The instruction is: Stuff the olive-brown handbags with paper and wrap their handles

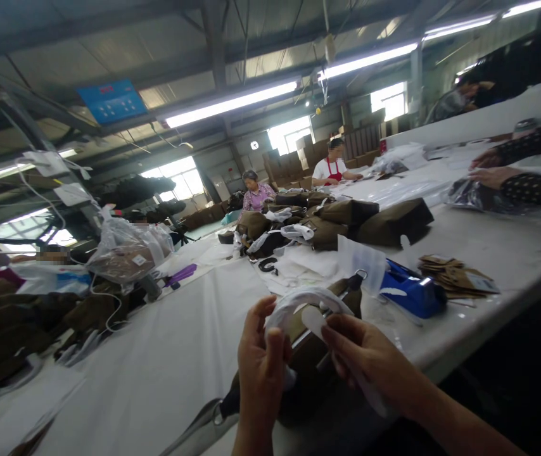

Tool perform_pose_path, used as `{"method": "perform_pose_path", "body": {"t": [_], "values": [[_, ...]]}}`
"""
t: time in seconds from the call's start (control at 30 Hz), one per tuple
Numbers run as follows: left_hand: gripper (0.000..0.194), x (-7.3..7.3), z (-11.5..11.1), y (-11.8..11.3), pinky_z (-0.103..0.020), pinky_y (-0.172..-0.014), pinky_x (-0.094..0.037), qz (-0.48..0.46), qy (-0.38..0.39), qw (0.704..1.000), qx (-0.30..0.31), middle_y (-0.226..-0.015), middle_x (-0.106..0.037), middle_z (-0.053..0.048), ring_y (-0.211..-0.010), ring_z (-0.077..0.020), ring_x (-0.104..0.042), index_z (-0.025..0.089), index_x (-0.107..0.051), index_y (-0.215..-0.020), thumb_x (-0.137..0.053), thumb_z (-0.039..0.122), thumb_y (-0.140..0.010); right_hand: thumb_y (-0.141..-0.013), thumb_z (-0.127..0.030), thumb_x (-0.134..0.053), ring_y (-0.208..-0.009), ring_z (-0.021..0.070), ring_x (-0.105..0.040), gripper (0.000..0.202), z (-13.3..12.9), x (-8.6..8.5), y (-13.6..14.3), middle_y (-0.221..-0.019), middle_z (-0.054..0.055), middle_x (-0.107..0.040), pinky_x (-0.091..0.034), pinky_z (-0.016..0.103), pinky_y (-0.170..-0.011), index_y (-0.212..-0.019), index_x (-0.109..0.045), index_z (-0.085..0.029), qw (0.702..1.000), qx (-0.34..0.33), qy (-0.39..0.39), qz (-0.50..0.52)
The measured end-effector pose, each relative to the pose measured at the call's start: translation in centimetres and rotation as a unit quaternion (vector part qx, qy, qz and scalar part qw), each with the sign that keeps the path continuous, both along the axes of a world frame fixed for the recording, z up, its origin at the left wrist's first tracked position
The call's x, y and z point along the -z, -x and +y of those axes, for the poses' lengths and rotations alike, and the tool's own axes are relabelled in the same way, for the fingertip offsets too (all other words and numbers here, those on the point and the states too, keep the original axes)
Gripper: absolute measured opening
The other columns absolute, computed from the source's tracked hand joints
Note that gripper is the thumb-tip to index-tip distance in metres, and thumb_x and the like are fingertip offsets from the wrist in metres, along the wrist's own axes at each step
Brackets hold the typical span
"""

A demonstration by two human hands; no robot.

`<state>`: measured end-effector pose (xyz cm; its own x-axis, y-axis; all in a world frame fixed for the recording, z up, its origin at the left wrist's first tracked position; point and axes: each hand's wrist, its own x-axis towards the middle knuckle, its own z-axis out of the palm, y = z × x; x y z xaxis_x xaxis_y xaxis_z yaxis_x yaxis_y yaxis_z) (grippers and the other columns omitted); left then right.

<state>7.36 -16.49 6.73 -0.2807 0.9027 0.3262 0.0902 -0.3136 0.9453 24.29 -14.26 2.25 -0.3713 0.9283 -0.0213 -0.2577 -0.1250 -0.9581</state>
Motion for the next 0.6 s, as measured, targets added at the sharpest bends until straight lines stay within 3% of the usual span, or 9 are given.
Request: {"method": "perform_pose_path", "body": {"t": [0.07, 0.17, 0.27, 0.37, 0.47, 0.6], "values": [[0.064, 0.1, 0.1, -0.3, -0.018, -0.041, -0.035, -0.068, 0.016, 0.997, 0.014, -0.077, -0.064, -0.001, -0.045, -0.0071, -0.046, 0.017, -0.060, -0.121, -0.051, 0.072, -0.091, -0.080, -0.074, -0.068, -0.039, 0.0059, -0.044, 0.059, 0.4, -0.3, 0.5, -0.062, -0.004, -0.058, -0.031, 0.017, -0.036, -0.088, -0.060, -0.016, 0.999, 0.000, -0.025, -0.036], [0.052, 0.1, 0.3, -0.5, -0.017, -0.039, -0.038, -0.118, 0.057, 0.991, 0.032, -0.093, -0.066, -0.003, -0.045, -0.0054, -0.049, 0.020, -0.058, -0.121, -0.059, 0.063, -0.092, -0.084, -0.071, -0.065, -0.035, 0.0052, -0.041, 0.055, 1.1, -1.3, 1.5, -0.057, -0.005, -0.055, -0.030, 0.017, -0.034, -0.084, -0.060, -0.016, 0.997, -0.013, -0.064, -0.045], [0.050, -0.2, 0.4, -0.3, -0.015, -0.039, -0.037, -0.105, 0.100, 0.986, 0.081, -0.067, -0.058, 0.004, -0.044, -0.0067, -0.047, 0.018, -0.061, -0.121, -0.065, 0.058, -0.090, -0.086, -0.064, -0.066, -0.036, 0.0061, -0.043, 0.049, 1.5, -2.6, 2.4, -0.058, -0.002, -0.058, -0.031, 0.018, -0.034, -0.078, -0.063, -0.016, 0.994, -0.013, -0.101, -0.045], [0.044, -0.7, 0.3, 0.0, -0.016, -0.040, -0.035, -0.063, 0.110, 0.986, 0.110, -0.054, -0.052, 0.005, -0.044, -0.0076, -0.045, 0.014, -0.069, -0.097, -0.066, 0.057, -0.090, -0.088, -0.052, -0.065, -0.040, 0.0091, -0.050, 0.039, 1.4, -3.5, 2.6, -0.060, 0.002, -0.065, -0.036, 0.020, -0.037, -0.070, -0.065, -0.017, 0.988, -0.028, -0.134, -0.075], [0.038, -1.3, 0.2, 0.2, -0.018, -0.048, -0.040, -0.029, 0.065, 0.996, 0.045, -0.061, -0.059, 0.002, -0.052, -0.0087, -0.049, 0.013, -0.073, -0.084, -0.074, 0.051, -0.085, -0.087, -0.047, -0.067, -0.048, 0.0153, -0.062, 0.026, 0.0, -3.5, 1.8, -0.061, 0.003, -0.069, -0.049, 0.024, -0.047, -0.083, -0.072, -0.022, 0.974, 0.009, -0.176, -0.142], [0.034, -1.5, 0.5, 0.3, -0.018, -0.051, -0.040, -0.009, 0.035, 0.999, -0.019, -0.068, -0.066, 0.001, -0.058, -0.0099, -0.053, 0.014, -0.079, -0.090, -0.078, 0.046, -0.082, -0.085, -0.057, -0.070, -0.054, 0.0190, -0.068, 0.039, -2.4, -3.6, 0.0, -0.074, 0.004, -0.074, -0.057, 0.028, -0.054, -0.110, -0.071, -0.028, 0.968, 0.097, -0.185, -0.139]]}}
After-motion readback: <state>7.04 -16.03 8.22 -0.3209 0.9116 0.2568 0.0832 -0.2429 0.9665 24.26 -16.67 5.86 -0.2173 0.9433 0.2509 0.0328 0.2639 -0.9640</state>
